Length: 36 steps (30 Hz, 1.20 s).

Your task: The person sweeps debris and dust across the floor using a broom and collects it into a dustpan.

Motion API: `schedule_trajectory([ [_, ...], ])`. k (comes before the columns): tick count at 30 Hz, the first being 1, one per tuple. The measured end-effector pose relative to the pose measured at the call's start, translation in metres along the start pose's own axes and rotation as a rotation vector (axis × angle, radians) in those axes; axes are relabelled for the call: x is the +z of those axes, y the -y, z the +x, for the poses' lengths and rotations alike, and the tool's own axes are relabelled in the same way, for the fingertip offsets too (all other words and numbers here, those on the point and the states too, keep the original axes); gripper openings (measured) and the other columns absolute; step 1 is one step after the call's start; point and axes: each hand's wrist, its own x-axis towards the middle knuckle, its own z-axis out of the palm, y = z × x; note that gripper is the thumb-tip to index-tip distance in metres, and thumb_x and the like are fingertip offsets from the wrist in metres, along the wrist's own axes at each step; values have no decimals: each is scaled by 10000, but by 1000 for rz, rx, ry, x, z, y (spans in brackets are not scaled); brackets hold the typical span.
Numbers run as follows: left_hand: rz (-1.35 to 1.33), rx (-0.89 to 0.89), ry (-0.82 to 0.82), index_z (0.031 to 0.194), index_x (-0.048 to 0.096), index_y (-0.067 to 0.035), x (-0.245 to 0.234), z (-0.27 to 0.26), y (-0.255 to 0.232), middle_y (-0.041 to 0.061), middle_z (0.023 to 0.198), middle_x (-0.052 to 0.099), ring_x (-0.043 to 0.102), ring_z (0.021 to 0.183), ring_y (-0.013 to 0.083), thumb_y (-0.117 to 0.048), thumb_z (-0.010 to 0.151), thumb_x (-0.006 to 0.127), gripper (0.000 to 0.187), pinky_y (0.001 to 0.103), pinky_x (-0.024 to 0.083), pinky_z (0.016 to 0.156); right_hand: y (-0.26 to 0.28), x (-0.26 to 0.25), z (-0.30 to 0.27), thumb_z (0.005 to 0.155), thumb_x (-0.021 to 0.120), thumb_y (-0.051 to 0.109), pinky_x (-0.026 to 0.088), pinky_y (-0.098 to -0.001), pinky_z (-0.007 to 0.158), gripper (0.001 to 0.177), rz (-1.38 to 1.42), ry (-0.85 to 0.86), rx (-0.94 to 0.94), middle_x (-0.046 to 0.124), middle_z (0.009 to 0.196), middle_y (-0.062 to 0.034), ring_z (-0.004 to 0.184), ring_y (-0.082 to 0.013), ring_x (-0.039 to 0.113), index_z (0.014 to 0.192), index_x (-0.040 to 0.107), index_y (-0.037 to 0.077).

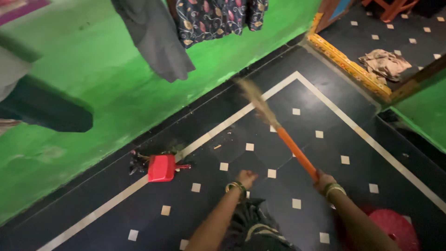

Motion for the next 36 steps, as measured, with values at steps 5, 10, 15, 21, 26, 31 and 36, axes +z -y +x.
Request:
schedule_trajectory([
  [5,176,-170,2,1449,500,-133,12,-51,-21,162,1388,605,617,1262,306,-401,867,773,697,432,478,1086,1,33,-4,1027,508,241,610,-377,904,538,50,46,-11,697,1249,-134,1035,-248,740,1551,388,242],
  [10,165,-230,-175,1454,515,-163,11,-48,4,161,1451,555,563,1324,340,-405,855,767,694,455,466,1105,38,87,-13,1017,529,243,597,-363,838,491,70,160,-138,706,1188,-116,962,-232,722,1499,441,217],
  [15,24,-222,-344,1393,576,-123,10,-33,49,168,1379,611,610,1260,358,-401,830,797,665,446,493,1081,81,131,-24,1006,550,245,585,-349,772,447,20,299,-347,715,1127,-97,890,-216,704,1446,494,193],
  [21,-309,-199,-243,1374,600,-95,49,-36,54,165,1278,652,634,1102,335,-469,878,741,637,442,501,890,87,138,-33,994,575,248,569,-332,693,399,-45,333,-494,726,1054,-76,803,-197,683,1383,558,164],
  [26,-587,-169,-9,1359,620,-71,131,-41,27,163,1193,686,654,971,316,-526,919,695,637,439,507,731,64,112,-42,983,596,250,557,-318,627,365,-166,278,-593,735,993,-57,731,-181,665,1331,612,139],
  [31,-575,-208,116,1352,617,-68,181,-47,11,141,1152,706,686,908,286,-579,937,639,658,437,551,665,31,87,-65,922,708,220,549,-346,543,403,348,287,-250,752,881,-118,614,-193,651,1291,644,73],
  [36,-584,-357,214,1346,586,-106,176,-60,22,85,1138,692,673,949,236,-588,934,600,634,392,530,706,36,107,-51,896,677,167,629,-313,544,290,328,214,-324,793,815,-148,623,-165,777,1084,753,-41],
])
